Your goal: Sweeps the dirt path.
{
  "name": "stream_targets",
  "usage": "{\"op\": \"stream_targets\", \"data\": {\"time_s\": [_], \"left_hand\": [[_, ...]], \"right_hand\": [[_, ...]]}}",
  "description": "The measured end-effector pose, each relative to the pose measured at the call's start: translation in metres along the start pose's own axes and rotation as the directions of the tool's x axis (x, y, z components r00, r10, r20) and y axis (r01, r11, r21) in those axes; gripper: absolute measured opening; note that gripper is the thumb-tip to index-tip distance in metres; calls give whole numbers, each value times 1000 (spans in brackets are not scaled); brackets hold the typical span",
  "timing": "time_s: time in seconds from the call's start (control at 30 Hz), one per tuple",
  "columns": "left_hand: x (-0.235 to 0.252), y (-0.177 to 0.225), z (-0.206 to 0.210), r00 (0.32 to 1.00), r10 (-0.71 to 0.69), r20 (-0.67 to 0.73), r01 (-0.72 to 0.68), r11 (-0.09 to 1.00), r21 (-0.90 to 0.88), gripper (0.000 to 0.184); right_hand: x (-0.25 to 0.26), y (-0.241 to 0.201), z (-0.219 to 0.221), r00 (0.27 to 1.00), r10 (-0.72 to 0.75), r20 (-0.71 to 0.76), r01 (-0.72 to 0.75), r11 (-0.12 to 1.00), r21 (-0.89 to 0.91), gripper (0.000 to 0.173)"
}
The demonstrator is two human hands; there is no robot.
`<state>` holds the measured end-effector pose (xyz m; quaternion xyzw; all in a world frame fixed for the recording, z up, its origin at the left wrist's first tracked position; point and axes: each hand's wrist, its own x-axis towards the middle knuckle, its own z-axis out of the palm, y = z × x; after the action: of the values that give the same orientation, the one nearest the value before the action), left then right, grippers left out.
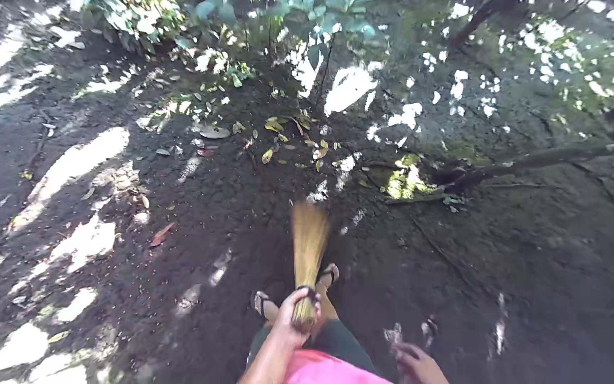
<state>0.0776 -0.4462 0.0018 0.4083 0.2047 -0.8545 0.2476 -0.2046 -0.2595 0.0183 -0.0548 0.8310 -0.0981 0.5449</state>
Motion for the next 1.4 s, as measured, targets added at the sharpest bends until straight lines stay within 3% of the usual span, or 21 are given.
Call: {"op": "stream_targets", "data": {"time_s": [0.1,0.13,0.2,0.27,0.33,0.37,0.43,0.5,0.57,0.6,0.67,0.73,0.83,0.9,0.97,1.03,1.13,1.2,1.27,1.3,1.4], "left_hand": [[49,18,21,984,-62,-168,79,992,100,24],[58,36,12,978,-4,-209,26,995,101,24],[62,85,-21,921,258,-292,-231,965,126,25],[52,129,-37,750,568,-340,-461,817,346,23],[57,137,-38,565,720,-403,-488,686,540,19],[64,130,-33,494,764,-414,-483,638,600,40],[83,109,-10,446,810,-381,-526,582,620,85],[91,71,25,475,817,-327,-607,573,551,89],[86,21,69,648,712,-269,-612,698,373,52],[84,-4,93,754,611,-243,-558,790,255,31],[90,-50,139,928,335,-165,-325,942,82,27],[116,-89,183,992,65,-111,-64,998,15,25],[184,-122,224,974,-178,-144,198,970,140,19],[223,-122,229,952,-203,-229,249,948,197,19],[240,-96,213,964,-91,-250,131,980,148,20],[238,-48,182,951,118,-287,-97,991,87,21],[222,12,151,804,426,-415,-351,903,248,20],[216,17,147,736,560,-380,-408,815,411,49],[210,4,165,715,627,-309,-467,758,455,69],[204,-6,176,721,633,-282,-487,752,443,70],[175,-40,207,848,488,-204,-409,850,333,37]], "right_hand": [[28,-3,-24,999,43,-30,-43,999,18,38],[34,-3,-37,998,43,-37,-43,999,18,38],[45,-3,-61,998,49,-37,-49,999,21,37],[58,-5,-84,998,56,-36,-55,998,39,37],[67,-4,-109,995,91,-42,-88,994,61,37],[71,-5,-119,992,115,-42,-112,990,80,37],[81,-10,-139,988,151,-28,-146,981,129,38],[95,-9,-156,986,168,-19,-163,974,155,38],[109,-9,-170,984,180,-11,-176,971,161,38],[115,-10,-174,983,186,-6,-183,970,162,38],[124,-19,-182,981,195,0,-192,967,166,37],[128,-29,-191,982,187,-6,-183,969,168,37],[135,-40,-204,987,159,-5,-156,973,170,36],[138,-43,-214,987,158,-13,-153,972,181,36],[142,-44,-227,988,154,-29,-146,970,193,35],[147,-38,-238,987,159,-38,-147,965,215,35],[152,-29,-243,981,186,-49,-168,954,248,35],[151,-27,-239,976,214,-31,-198,940,277,36],[150,-27,-233,972,233,-7,-221,931,290,37],[149,-25,-230,971,240,1,-230,929,289,37],[150,-22,-220,964,264,23,-261,926,272,37]]}}
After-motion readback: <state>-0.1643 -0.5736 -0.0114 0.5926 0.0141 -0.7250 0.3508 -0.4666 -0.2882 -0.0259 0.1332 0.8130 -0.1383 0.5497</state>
